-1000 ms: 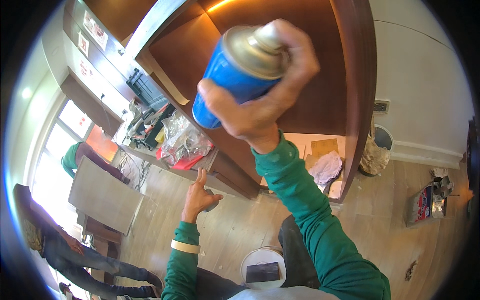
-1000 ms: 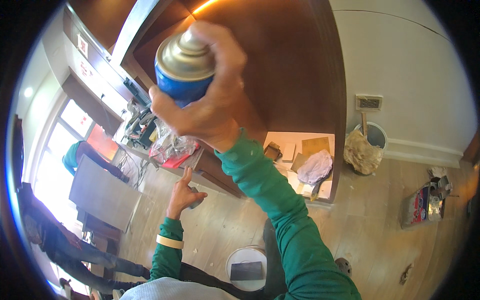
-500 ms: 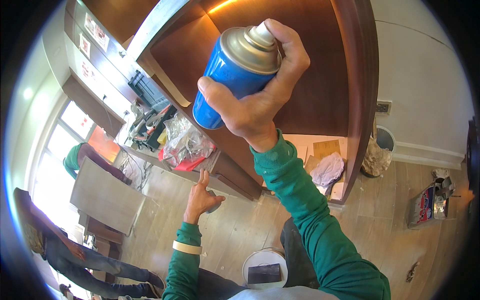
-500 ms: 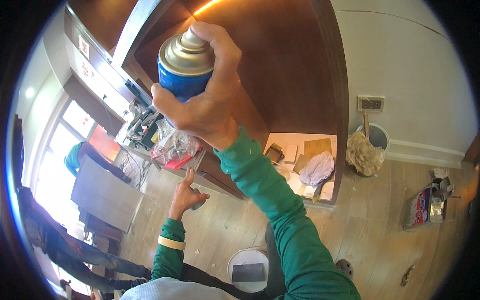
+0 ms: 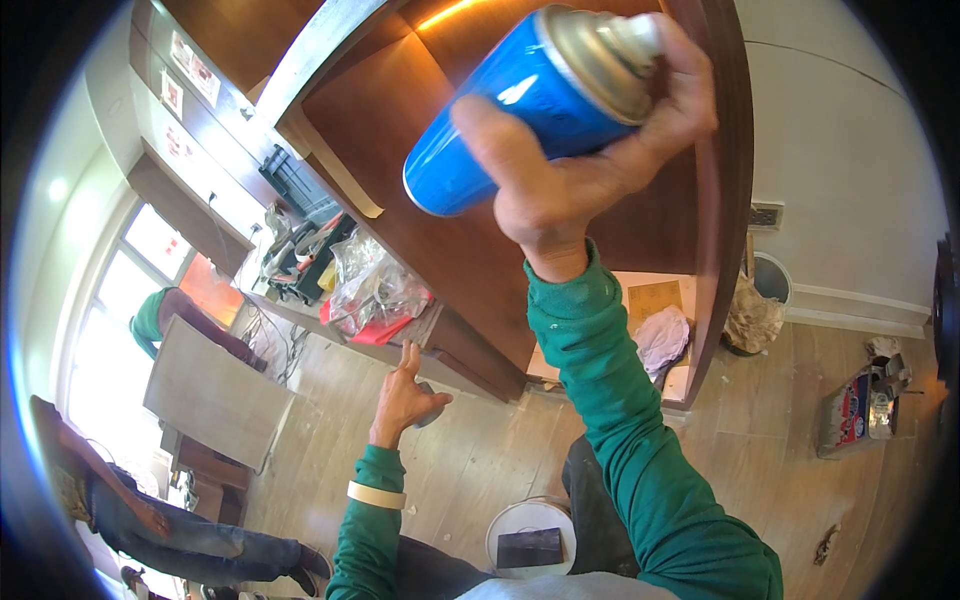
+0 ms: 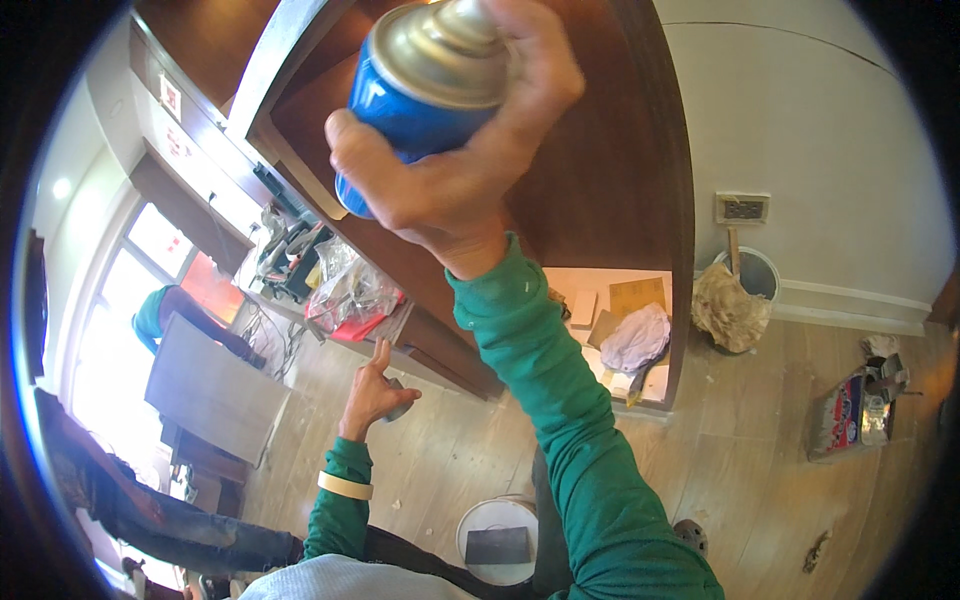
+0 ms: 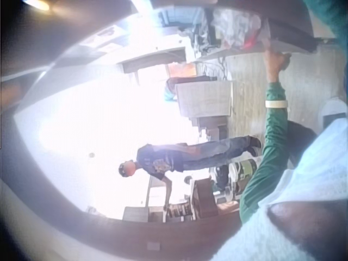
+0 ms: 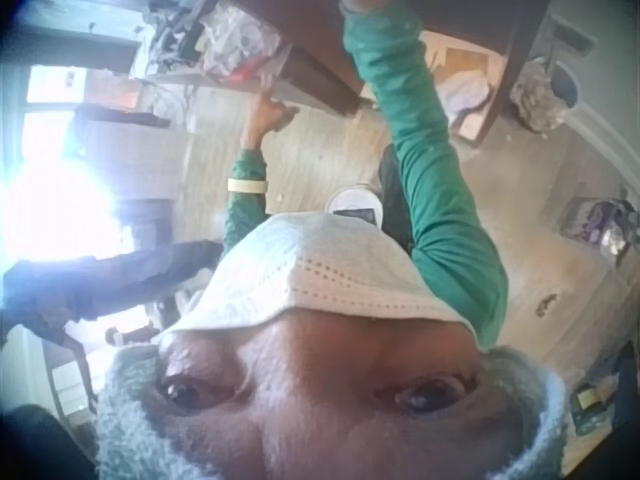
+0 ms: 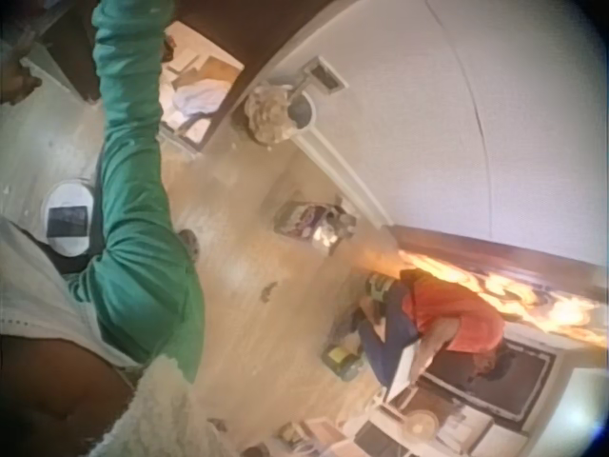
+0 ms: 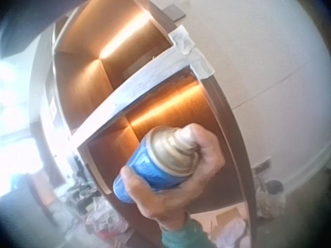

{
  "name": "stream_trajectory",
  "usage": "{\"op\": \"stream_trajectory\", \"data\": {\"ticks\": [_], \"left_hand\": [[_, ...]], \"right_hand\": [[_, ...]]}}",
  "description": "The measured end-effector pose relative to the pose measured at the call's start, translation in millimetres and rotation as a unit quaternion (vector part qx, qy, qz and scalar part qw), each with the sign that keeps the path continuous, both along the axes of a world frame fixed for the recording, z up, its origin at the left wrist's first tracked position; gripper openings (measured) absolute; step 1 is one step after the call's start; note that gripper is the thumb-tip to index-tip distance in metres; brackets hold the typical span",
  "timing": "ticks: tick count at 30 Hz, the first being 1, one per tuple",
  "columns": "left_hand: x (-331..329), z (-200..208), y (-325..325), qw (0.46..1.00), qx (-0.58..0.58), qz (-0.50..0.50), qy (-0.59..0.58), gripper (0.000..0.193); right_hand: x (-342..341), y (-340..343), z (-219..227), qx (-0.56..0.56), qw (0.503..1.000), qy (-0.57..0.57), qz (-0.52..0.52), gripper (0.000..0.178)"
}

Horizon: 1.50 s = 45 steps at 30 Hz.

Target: The person applies masking tape to the edges of a wooden cabinet, then uses a blue spray can to paint the interior surfaces. After spraying, the person wipes the cabinet interior with a white cloth.

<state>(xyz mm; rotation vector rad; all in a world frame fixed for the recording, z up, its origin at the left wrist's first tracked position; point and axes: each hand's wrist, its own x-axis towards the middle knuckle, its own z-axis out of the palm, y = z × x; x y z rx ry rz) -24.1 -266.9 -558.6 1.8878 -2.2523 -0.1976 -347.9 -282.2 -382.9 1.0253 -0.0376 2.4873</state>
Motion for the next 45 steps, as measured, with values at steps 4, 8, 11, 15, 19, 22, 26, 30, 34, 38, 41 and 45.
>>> {"op": "stream_trajectory", "data": {"ticks": [4, 8, 11, 15, 19, 22, 26, 30, 34, 38, 41, 45], "left_hand": [[0.0, -0.3, -3.9, 1.000, 0.011, 0.005, 0.003, 0.110], [1.8, -2.5, -5.8, 1.000, 0.009, 0.001, 0.005, 0.110], [6.6, -7.9, -7.1, 0.999, -0.029, -0.021, -0.001, 0.112], [10.4, -9.6, -6.4, 1.000, -0.021, -0.020, 0.000, 0.111], [9.0, -5.6, -5.3, 1.000, -0.001, -0.010, 0.008, 0.109], [7.1, -5.6, -5.5, 1.000, 0.002, -0.009, 0.007, 0.109], [4.4, -3.7, -6.1, 1.000, 0.014, -0.005, 0.017, 0.109], [13.0, -12.3, -10.2, 0.998, -0.041, -0.037, -0.011, 0.110], [14.6, -13.6, -9.3, 0.998, -0.046, -0.038, -0.015, 0.110], [13.4, -13.3, -7.8, 0.998, -0.052, -0.039, -0.014, 0.110], [11.1, -8.1, -6.5, 1.000, -0.014, -0.022, 0.007, 0.109], [10.5, -7.4, -9.5, 1.000, 0.007, -0.019, 0.024, 0.110]], "right_hand": [[37.2, -7.6, -2.0, 0.001, 0.993, 0.040, 0.115, 0.080], [67.2, -20.3, -9.8, 0.043, 0.987, 0.074, 0.134, 0.081], [77.5, -23.3, -15.5, 0.045, 0.987, 0.073, 0.134, 0.082], [68.2, -18.5, -13.2, 0.037, 0.996, 0.030, 0.074, 0.085], [71.7, -24.6, -5.3, 0.021, 0.993, 0.037, 0.109, 0.085], [94.9, -35.0, -3.9, 0.023, 0.982, 0.069, 0.177, 0.082], [124.9, -46.1, -11.4, 0.086, 0.970, 0.075, 0.213, 0.073], [145.3, -52.1, -21.5, 0.111, 0.963, 0.085, 0.233, 0.071], [143.8, -48.2, -29.8, 0.089, 0.972, 0.054, 0.209, 0.072], [132.4, -42.2, -11.2, 0.001, 0.983, 0.008, 0.182, 0.071], [145.7, -54.4, -10.2, 0.059, 0.969, 0.038, 0.237, 0.071], [167.1, -72.5, -6.9, 0.128, 0.949, 0.075, 0.279, 0.070]]}}
